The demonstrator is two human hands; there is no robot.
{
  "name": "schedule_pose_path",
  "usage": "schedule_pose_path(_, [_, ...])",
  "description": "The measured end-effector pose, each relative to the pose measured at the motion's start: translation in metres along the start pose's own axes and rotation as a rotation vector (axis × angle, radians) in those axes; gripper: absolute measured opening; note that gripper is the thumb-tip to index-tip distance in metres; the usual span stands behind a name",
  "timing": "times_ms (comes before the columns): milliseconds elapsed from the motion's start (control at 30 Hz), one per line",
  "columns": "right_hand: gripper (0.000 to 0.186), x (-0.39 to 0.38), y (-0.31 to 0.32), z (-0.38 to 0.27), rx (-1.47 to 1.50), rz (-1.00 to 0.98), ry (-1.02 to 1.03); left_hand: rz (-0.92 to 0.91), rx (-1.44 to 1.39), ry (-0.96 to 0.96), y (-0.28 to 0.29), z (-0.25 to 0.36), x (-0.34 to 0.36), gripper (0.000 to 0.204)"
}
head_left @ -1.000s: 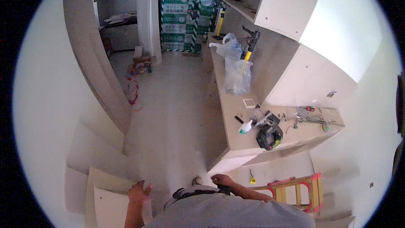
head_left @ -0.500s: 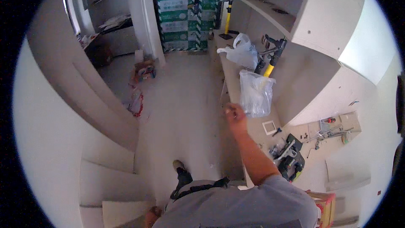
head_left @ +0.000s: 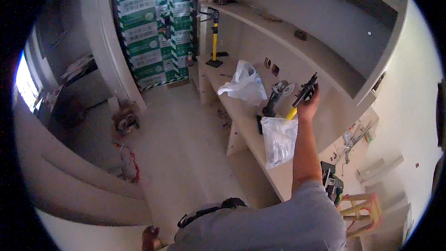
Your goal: The person handles clamps, applies adhesive from a bottle, uses a utility knife to trim a panel, and fits wooden panels into a built-in cabinet structure.
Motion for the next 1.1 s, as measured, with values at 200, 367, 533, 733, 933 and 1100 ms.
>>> schedule_pose_path(200, [0.071, 0.006, -0.035, 0.062, 0.638, 0.064, -0.549, 0.176, -0.579, -0.007, 0.065, 0.043, 0.218, 0.051])
schedule_pose_path(367, [0.049, 0.013, -0.027, 0.067, 0.49, 0.152, -0.489, 0.125, 0.07, -0.809, 0.037, 0.173, 0.317, 0.046])
schedule_pose_path(533, [0.047, 0.005, -0.012, 0.051, -0.059, 0.154, -0.227, -0.311, 0.135, -0.523, 0.011, 0.187, 0.409, 0.041])
schedule_pose_path(733, [0.042, 0.002, -0.009, 0.049, -0.217, 0.177, -0.309, -0.421, 0.157, -0.38, 0.032, 0.223, 0.514, 0.038])
schedule_pose_path(933, [0.042, -0.011, 0.017, 0.075, -0.468, 0.244, -0.475, -0.457, 0.325, -0.538, 0.036, 0.29, 0.625, 0.036])
schedule_pose_path(1100, [0.042, -0.007, 0.05, 0.092, -0.406, 0.174, -0.342, -0.305, 0.339, -0.695, 0.06, 0.417, 0.781, 0.035])
Point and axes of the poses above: each hand's wrist, its own x-axis towards the middle knuckle, its own y-axis out of the back of the hand, z = x × y, the point moved 10 cm from there along x, towards the middle knuckle, and after that the axes turned 11 degrees about z, right-handed, at the moved point
